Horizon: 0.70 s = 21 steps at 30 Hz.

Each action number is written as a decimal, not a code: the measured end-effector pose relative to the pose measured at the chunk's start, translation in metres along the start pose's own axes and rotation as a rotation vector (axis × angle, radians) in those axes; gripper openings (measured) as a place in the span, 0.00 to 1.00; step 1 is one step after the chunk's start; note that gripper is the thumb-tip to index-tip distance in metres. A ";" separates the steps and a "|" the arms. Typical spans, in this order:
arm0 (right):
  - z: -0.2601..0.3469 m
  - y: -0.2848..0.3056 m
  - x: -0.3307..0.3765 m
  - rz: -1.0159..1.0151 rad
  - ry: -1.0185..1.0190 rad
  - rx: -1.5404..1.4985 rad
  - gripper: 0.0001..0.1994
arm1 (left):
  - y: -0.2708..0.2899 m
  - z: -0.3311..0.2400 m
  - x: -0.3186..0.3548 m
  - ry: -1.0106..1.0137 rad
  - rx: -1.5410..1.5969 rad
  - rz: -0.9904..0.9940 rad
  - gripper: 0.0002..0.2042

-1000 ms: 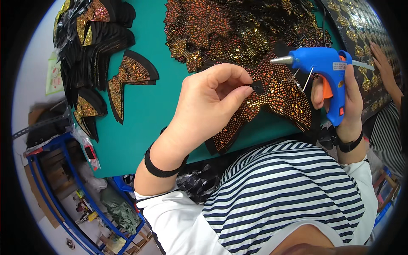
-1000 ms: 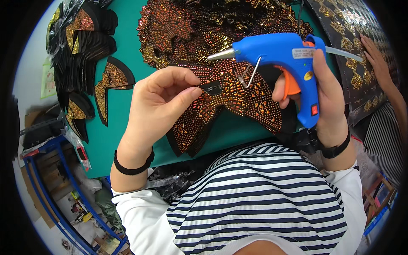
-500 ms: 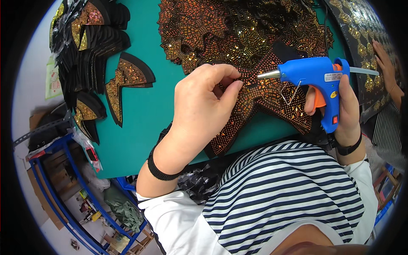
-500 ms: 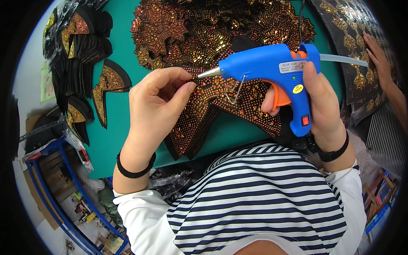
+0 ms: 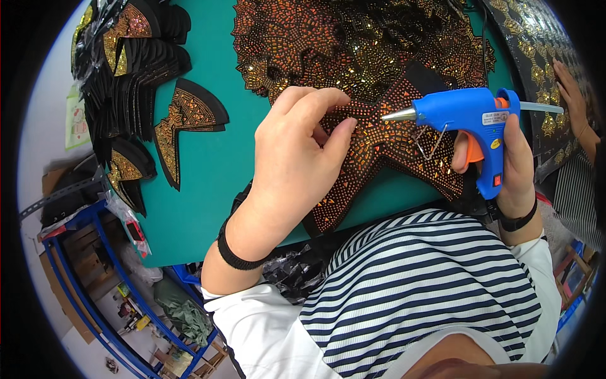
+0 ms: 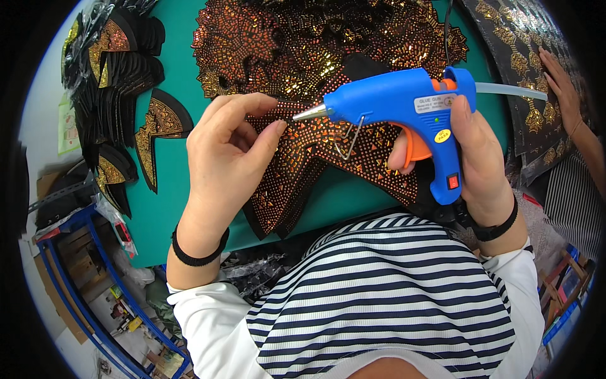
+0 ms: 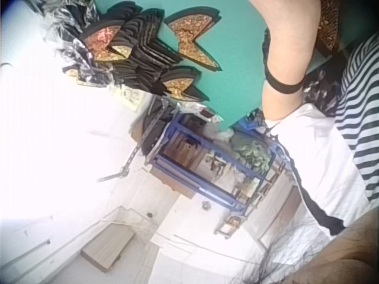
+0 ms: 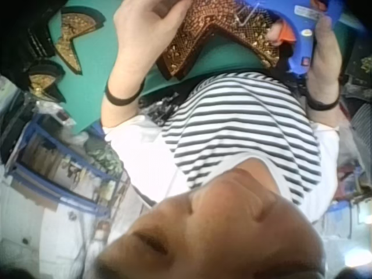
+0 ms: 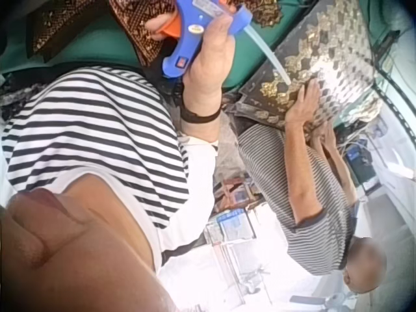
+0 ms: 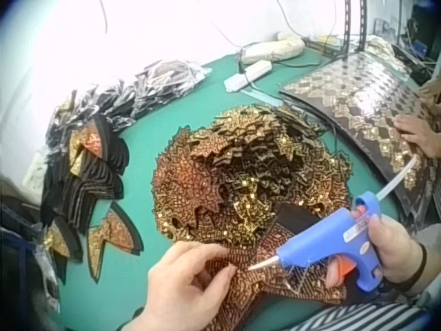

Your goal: The person picks up a small sequined bow from a pile, applies glue to its back using a glue gun, and presses it onto a larger bow-shaped piece. They repeat this process, assembling multiple pieces one at a time.

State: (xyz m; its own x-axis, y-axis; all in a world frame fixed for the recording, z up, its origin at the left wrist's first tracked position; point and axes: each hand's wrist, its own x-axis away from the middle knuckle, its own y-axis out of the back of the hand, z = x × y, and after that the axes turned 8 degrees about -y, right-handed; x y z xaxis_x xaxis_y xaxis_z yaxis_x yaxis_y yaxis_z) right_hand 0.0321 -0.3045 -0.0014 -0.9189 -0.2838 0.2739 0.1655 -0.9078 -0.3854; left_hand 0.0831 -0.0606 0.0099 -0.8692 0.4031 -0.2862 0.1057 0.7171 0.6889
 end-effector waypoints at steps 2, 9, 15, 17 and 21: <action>-0.001 0.002 0.000 0.022 0.001 -0.005 0.30 | 0.003 -0.003 0.004 -0.103 -0.051 -0.042 0.10; -0.007 0.006 0.004 0.007 -0.001 -0.005 0.31 | -0.001 -0.011 0.026 -0.382 -0.193 0.167 0.24; -0.008 0.004 0.005 -0.018 -0.032 -0.057 0.32 | -0.003 -0.009 0.029 -0.395 -0.228 0.189 0.25; -0.008 0.004 0.007 -0.034 -0.038 -0.067 0.32 | -0.004 -0.008 0.029 -0.408 -0.233 0.199 0.25; -0.010 0.003 0.007 -0.046 -0.027 -0.084 0.33 | -0.003 -0.008 0.028 -0.404 -0.232 0.213 0.25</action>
State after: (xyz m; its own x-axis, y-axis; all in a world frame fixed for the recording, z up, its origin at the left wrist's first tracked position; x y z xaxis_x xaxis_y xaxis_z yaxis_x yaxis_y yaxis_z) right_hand 0.0223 -0.3057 -0.0095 -0.9147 -0.2519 0.3160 0.0920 -0.8912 -0.4443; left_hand 0.0549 -0.0558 0.0055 -0.5789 0.7471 -0.3266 0.1104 0.4687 0.8764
